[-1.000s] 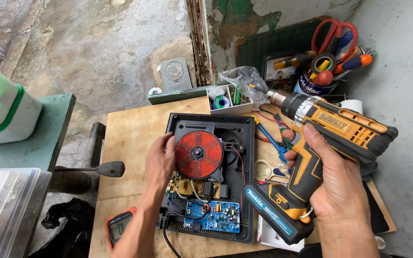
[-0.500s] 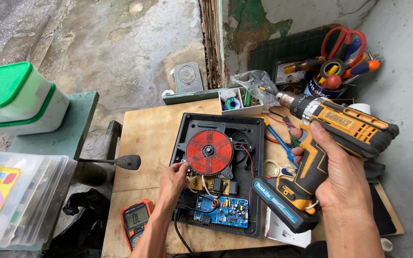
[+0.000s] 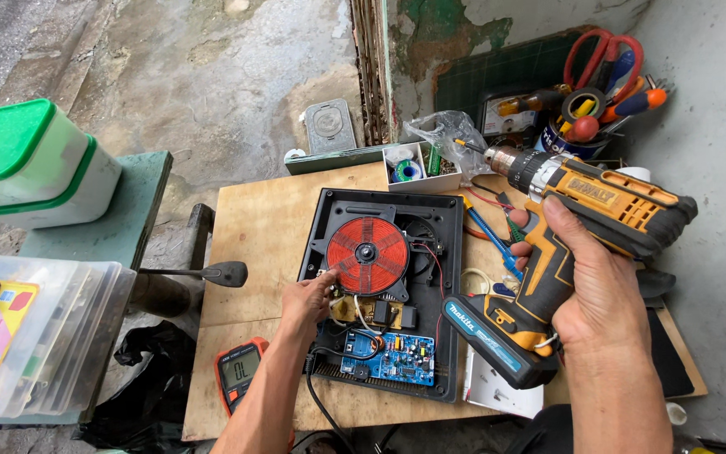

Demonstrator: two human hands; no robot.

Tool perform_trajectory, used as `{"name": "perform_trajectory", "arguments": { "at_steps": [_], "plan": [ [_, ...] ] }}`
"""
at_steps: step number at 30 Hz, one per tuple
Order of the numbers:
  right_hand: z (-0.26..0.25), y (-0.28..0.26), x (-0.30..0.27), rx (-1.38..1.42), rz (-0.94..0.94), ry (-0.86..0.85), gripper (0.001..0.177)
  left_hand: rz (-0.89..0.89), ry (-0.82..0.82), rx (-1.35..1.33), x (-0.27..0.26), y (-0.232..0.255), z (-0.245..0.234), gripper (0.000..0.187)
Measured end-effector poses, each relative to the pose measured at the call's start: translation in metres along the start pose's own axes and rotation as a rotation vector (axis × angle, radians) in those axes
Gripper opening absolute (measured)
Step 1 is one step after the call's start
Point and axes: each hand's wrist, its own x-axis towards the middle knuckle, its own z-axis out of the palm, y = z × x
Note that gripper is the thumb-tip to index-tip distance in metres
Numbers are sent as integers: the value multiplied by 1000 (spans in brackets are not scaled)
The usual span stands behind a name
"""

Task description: The person uses a cordless drill to remove and install screws on a circuit board inside an open electronic device. They also use a multimeter to test connections on the board and handle various small components and tools on the workbench.

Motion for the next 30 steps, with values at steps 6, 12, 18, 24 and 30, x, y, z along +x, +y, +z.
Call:
{"name": "perform_trajectory", "arguments": {
  "at_steps": [6,12,18,24,30],
  "plan": [
    [-1,-2,-2,-31,-1,1,41,3,-55,-96,9,-9,-3,35],
    [-5,-8,-5,-1,-8,10,53,-43,-40,-143,26,-18,-4,16],
    [-14,-9,2,4,-24,5,49,-42,-49,-155,21,-19,-6,25],
    [-19,-6,4,-11,-36,-1,51,87,-6,6,-5,4,-2,42],
    [-11,-10,-1,-26,-2,34,53,22,-11,314,-25,35,20,65]
  ]
}}
